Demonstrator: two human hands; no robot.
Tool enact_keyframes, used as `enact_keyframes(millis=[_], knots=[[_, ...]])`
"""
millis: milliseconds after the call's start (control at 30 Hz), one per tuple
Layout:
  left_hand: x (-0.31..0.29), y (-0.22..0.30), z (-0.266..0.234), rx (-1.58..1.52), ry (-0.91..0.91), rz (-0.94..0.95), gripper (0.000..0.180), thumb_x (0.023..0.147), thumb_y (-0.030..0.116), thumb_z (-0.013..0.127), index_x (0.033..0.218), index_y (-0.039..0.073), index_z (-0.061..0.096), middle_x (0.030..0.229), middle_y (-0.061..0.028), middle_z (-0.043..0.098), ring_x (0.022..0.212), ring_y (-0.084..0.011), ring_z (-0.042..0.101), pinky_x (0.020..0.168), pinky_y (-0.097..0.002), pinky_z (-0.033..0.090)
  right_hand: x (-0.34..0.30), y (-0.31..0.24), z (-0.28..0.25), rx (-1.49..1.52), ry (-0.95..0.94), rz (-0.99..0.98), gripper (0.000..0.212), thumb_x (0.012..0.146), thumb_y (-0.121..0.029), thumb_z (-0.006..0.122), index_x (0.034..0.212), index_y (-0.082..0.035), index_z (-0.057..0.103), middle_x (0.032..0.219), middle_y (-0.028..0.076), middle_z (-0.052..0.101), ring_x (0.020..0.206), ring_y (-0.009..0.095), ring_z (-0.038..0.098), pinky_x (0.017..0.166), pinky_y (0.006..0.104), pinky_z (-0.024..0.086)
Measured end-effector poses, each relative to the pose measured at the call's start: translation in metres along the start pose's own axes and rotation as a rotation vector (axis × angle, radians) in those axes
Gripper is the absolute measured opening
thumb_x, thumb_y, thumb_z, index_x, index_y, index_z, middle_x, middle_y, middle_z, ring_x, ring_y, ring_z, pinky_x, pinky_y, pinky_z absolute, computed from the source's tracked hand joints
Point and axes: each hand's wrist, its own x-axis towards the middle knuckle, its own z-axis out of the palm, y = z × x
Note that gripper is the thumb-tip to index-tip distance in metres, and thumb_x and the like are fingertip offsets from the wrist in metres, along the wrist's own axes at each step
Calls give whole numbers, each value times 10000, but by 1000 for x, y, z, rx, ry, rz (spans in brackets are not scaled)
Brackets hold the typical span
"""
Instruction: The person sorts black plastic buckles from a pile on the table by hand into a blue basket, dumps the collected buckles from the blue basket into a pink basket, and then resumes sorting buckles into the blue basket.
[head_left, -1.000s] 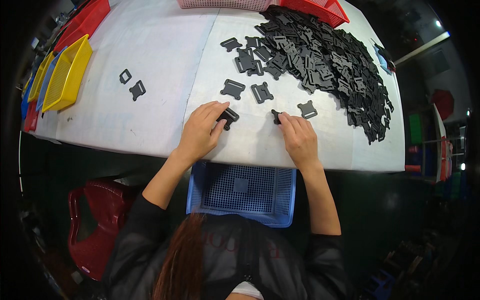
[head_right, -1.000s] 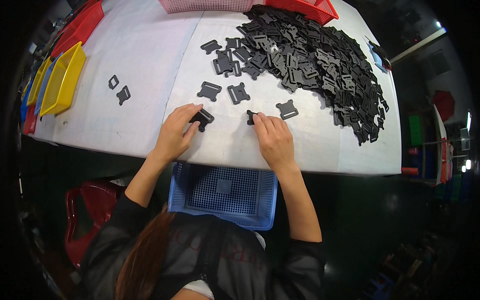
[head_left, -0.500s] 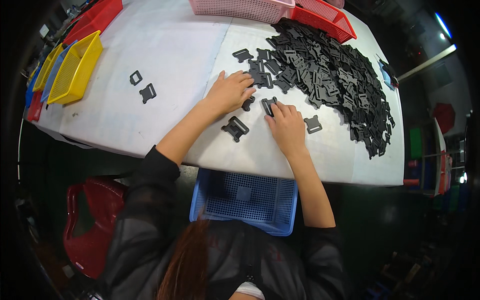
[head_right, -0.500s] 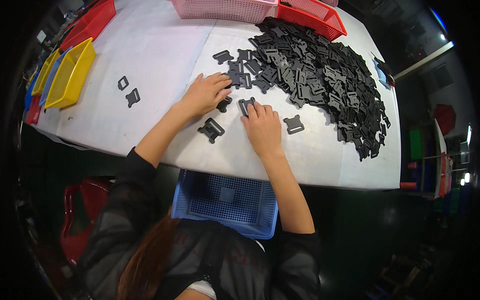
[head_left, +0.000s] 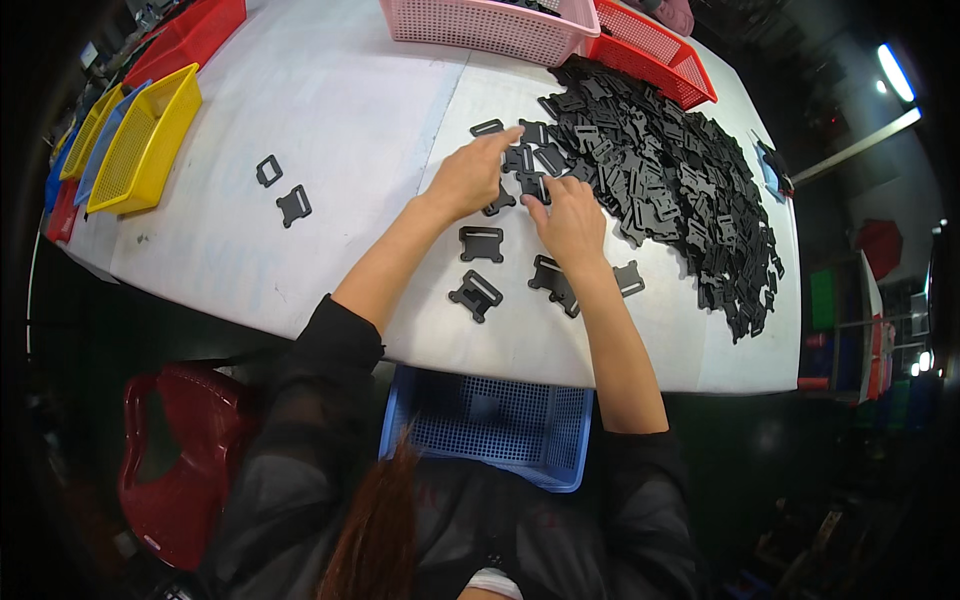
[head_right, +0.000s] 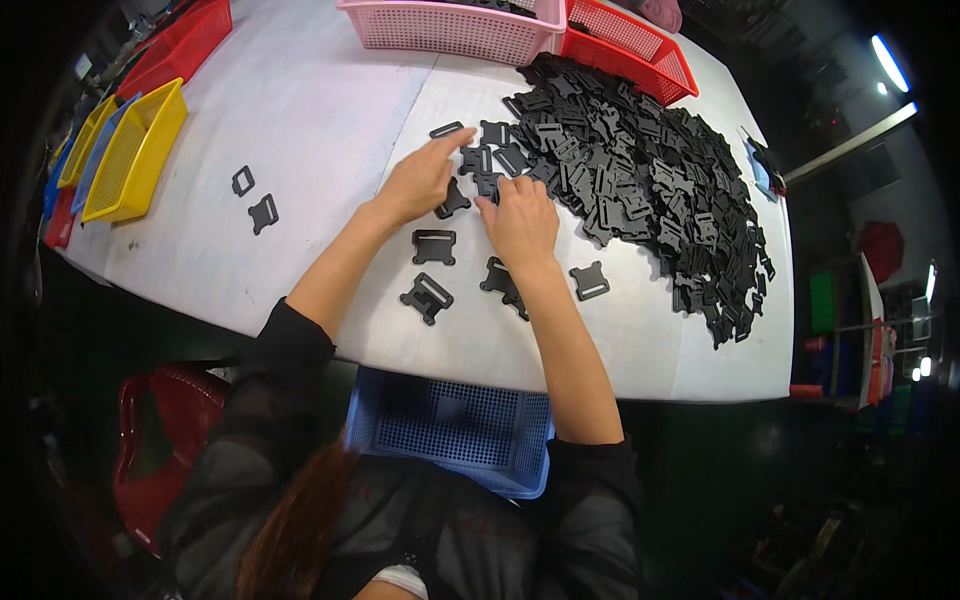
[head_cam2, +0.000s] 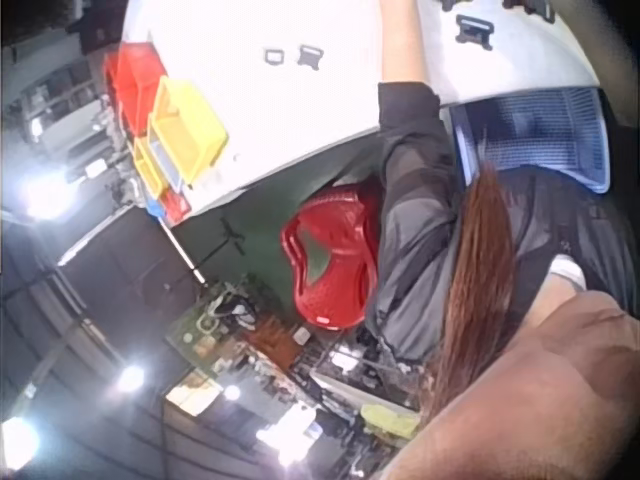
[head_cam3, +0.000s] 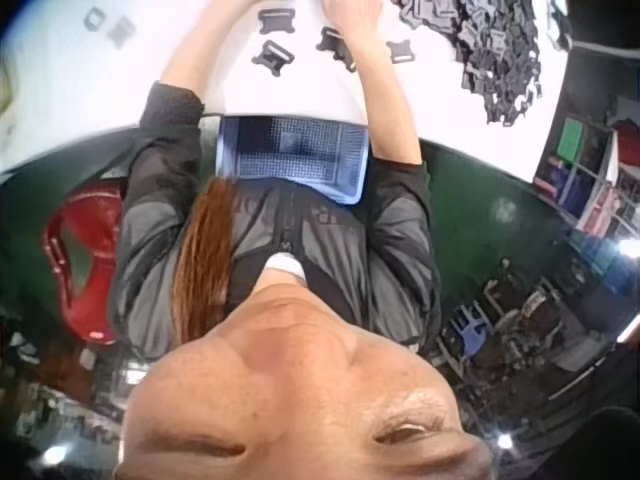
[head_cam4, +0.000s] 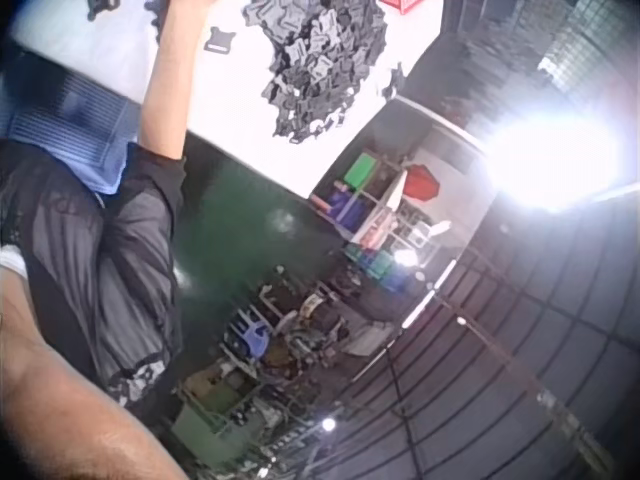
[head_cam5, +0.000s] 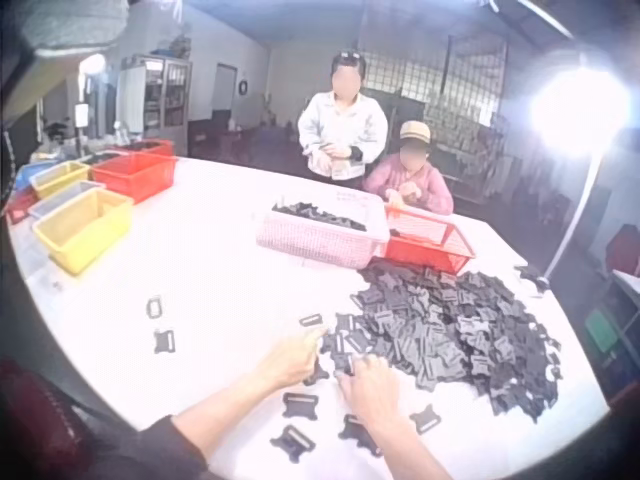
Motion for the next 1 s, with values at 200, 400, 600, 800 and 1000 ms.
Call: enact_keyframes(millis=[200, 400, 600, 800, 1000], knots=[[-3, 5, -15, 49, -182, -159, 483, 790, -46, 441, 1248, 72, 542, 1100, -128, 650, 1047, -297, 595, 931, -379, 460, 0, -9, 16, -348, -107, -163, 219, 814, -185, 629, 926, 3, 627, 783, 97, 640, 772, 252, 622, 651, 345, 525], [-12, -43, -38, -124, 259, -153, 324, 873, 62, 495, 1174, 77, 614, 1052, -98, 680, 950, -228, 642, 833, -326, 491, 13, 0, -25, 160, -238, 210, 206, 823, -178, 589, 944, -66, 713, 791, 147, 665, 810, 320, 643, 706, 429, 508], [-2, -52, -39, -210, 124, -270, 321, 973, 258, 450, 1087, 55, 671, 998, -100, 689, 903, -191, 617, 820, -301, 480, 61, -15, 12, 56, -194, 176, 363, 766, -353, 724, 897, -16, 700, 918, 145, 669, 856, 327, 645, 739, 424, 504], [1, -56, -24, -295, 421, -154, 365, 973, 278, 400, 1119, 43, 639, 1065, -124, 657, 998, -277, 602, 859, -356, 464, 85, -11, 22, 380, -380, 422, 385, 672, -231, 814, 889, 29, 630, 805, 100, 660, 719, 173, 627, 646, 290, 491], [4, -54, -19, -290, 350, -194, 309, 915, 220, 502, 1140, 48, 627, 1102, -112, 648, 906, -240, 631, 810, -345, 483, 41, -30, -8, 52, -123, -24, 346, 736, -289, 769, 924, -69, 579, 878, 83, 578, 885, 274, 585, 696, 405, 453]])
